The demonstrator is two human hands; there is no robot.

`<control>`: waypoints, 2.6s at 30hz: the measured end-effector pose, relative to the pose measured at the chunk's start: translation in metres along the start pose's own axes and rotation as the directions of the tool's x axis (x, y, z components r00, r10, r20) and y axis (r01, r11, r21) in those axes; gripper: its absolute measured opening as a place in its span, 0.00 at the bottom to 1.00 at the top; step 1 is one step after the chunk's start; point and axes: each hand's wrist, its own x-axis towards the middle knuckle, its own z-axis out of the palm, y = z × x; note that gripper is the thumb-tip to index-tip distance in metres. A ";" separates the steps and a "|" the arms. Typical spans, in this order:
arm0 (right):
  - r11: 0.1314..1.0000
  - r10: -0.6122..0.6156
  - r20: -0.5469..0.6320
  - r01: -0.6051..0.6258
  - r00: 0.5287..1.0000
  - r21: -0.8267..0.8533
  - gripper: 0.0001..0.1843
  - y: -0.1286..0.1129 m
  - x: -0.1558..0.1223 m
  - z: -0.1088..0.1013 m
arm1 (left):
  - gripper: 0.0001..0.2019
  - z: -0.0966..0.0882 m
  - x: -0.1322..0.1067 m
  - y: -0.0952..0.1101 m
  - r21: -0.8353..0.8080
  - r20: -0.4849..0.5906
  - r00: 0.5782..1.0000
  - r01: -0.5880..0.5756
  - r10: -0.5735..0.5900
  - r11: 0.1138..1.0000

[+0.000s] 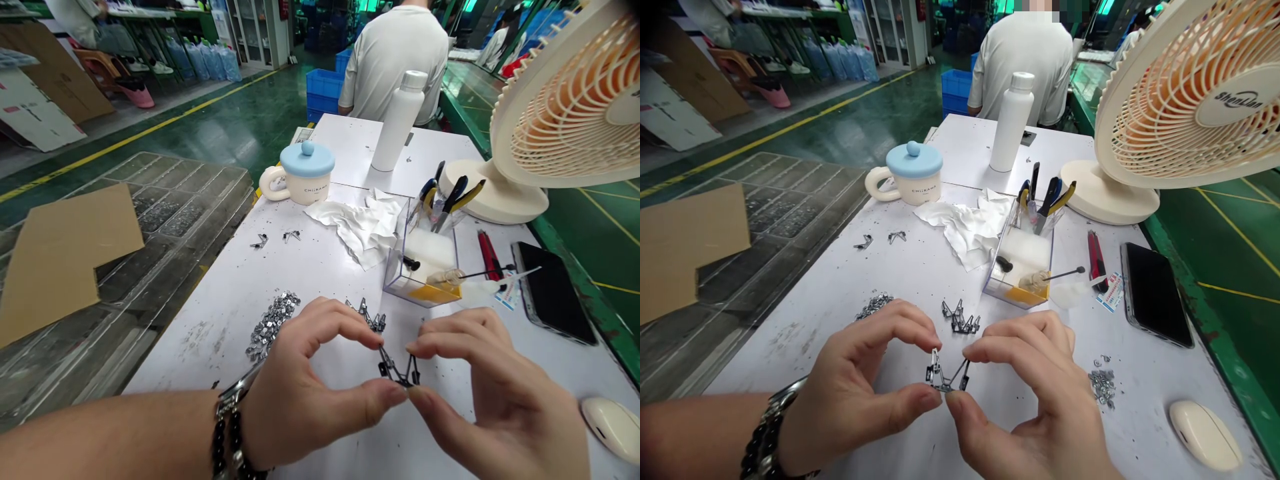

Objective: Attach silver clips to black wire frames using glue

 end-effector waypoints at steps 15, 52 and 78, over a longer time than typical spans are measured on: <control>0.998 -0.055 0.109 0.056 0.993 -0.001 0.07 -0.003 0.003 -0.008 | 0.16 0.004 0.002 0.005 0.271 -0.015 0.979 -0.190 0.202 0.943; 0.990 -0.092 0.235 0.114 0.968 -0.083 0.07 -0.002 0.007 -0.008 | 0.14 0.003 0.003 0.008 0.358 0.081 0.983 -0.183 0.165 0.916; 0.915 -0.232 0.057 0.238 0.971 -0.326 0.16 -0.006 0.003 -0.029 | 0.16 -0.004 0.003 0.003 0.238 -0.004 0.955 -0.287 0.296 0.928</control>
